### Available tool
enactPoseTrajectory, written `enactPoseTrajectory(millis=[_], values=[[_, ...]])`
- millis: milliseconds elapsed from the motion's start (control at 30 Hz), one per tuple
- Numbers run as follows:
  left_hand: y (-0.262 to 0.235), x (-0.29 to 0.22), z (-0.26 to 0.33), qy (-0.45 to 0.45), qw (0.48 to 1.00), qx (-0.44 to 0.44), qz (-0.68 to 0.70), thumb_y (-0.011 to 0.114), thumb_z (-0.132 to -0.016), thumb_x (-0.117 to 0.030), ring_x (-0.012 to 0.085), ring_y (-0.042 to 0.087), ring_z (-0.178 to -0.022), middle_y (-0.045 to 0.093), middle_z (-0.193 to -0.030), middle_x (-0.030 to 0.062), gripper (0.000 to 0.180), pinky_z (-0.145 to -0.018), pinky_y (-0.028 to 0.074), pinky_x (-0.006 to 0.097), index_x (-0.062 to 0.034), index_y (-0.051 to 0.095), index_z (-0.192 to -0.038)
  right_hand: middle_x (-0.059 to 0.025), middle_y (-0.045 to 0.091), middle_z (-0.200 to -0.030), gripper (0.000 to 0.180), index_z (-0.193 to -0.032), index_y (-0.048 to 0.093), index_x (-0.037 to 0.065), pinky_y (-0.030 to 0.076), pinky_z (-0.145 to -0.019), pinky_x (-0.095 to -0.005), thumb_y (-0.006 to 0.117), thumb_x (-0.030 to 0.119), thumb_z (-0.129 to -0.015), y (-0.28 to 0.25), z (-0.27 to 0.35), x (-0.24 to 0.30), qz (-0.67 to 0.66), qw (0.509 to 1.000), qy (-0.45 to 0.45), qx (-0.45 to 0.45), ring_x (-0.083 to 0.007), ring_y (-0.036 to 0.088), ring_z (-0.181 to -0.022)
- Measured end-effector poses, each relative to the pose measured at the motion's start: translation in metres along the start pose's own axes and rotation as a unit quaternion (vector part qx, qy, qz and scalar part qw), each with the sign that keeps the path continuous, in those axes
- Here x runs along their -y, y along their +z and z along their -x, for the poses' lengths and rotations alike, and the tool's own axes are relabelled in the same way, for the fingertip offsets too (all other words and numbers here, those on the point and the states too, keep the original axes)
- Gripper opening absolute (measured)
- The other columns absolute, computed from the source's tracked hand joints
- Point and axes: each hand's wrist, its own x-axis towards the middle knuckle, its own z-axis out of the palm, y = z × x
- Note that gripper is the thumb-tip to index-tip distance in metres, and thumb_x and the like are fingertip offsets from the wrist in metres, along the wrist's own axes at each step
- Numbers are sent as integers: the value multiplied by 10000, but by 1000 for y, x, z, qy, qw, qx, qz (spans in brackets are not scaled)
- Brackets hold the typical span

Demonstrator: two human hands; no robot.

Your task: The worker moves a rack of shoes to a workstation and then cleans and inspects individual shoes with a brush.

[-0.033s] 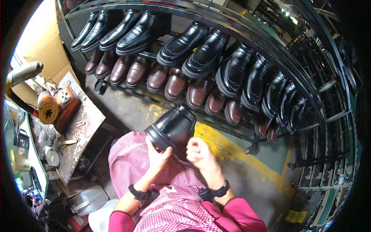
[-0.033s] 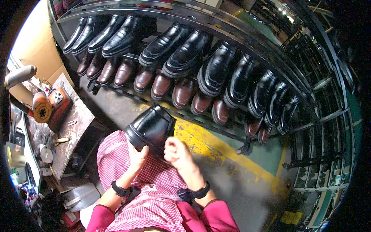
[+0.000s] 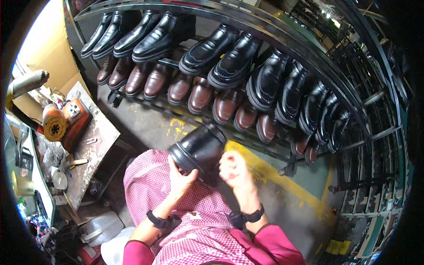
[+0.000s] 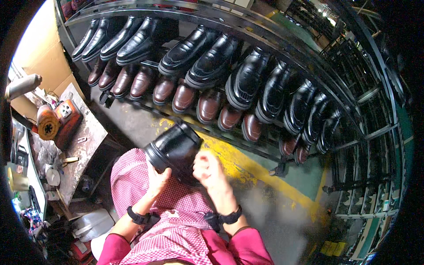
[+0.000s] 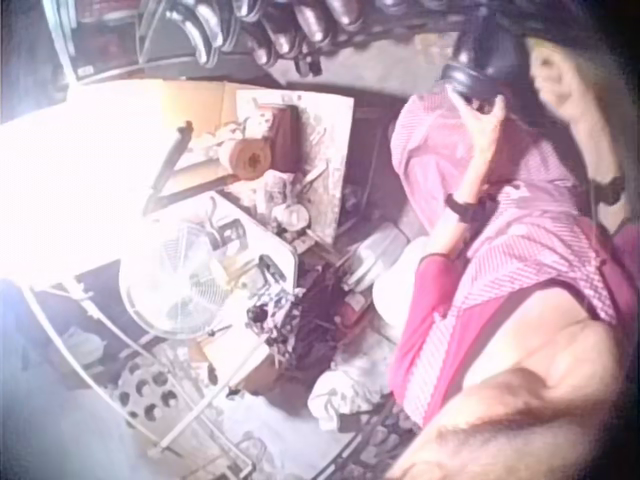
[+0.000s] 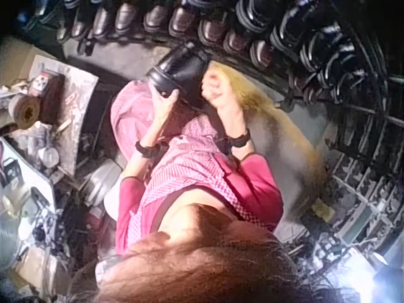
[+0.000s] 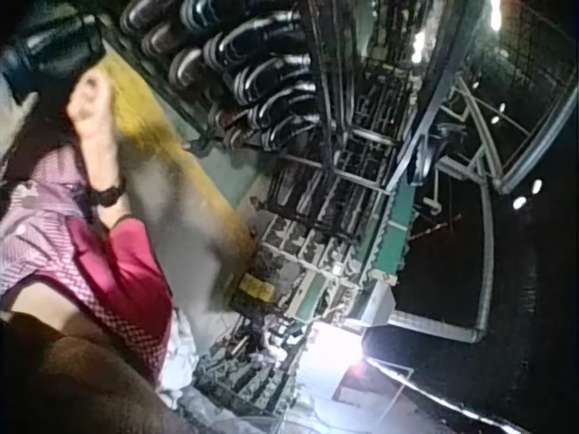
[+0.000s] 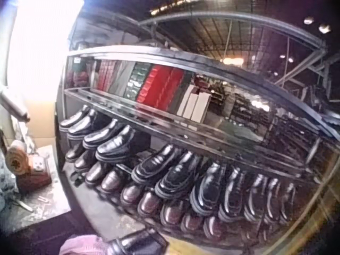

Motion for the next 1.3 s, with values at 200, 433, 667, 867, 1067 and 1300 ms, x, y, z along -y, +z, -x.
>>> enactPoseTrajectory(millis=[200, 433, 667, 867, 1067, 1300], values=[[16, -2, 10, -15, 998, 43, 51, 727, -569, -178, 267, 356, -1149, 361, -1223, 175, 988, -979, 281, 355, 2, 103, -1314, 28, 463, -535, 160, -730, 557, 40, 343, -413, -176, 565, 173, -819, 22, 26, 35, 378, 844, -366, -109, -34, 416, -454], [16, -12, 9, -6, 1000, 26, -1, 727, -557, -125, 271, 403, -1099, 379, -1172, 168, 927, -946, 338, 366, -29, 158, -1284, -53, 564, -711, 152, -846, 583, 31, 450, -559, -260, 639, 58, -707, 51, 20, -10, 747, 503, -435, -2, -157, 547, -594], [21, -25, 9, 36, 999, 19, -35, 771, -545, -139, 272, 463, -1041, 382, -1165, 187, 977, -877, 425, 352, -26, 138, -1281, -102, 533, -731, 142, -828, 538, -4, 448, -603, -324, 558, 29, -691, 53, 15, -1, 826, 282, -485, 54, -248, 541, -675], [25, -17, 7, 20, 998, 3, -63, 780, -538, -203, 265, 502, -1006, 438, -1137, 177, 962, -865, 431, 341, -31, 181, -1272, -87, 485, -650, 107, -719, 507, 13, 426, -553, -334, 576, 25, -638, 61, 14, 2, 873, 173, -454, 45, -244, 515, -608], [25, -14, 1, 50, 997, 4, -54, 785, -520, -205, 265, 483, -1028, 422, -1152, 175, 999, -889, 408, 345, -26, 164, -1282, -52, 479, -615, 97, -667, 486, 24, 397, -536, -296, 574, 66, -659, 55, 23, 7, 742, 569, -309, 174, -166, 495, -581], [21, -25, -4, 115, 993, 10, -11, 796, -473, -163, 252, 410, -1090, 359, -1179, 138, 1013, -937, 347, 372, -53, 178, -1268, -41, 456, -604, 42, -671, 476, 39, 350, -475, -232, 491, 58, -706, -9, 54, 39, 336, 893, -284, 101, -127, 418, -501]])
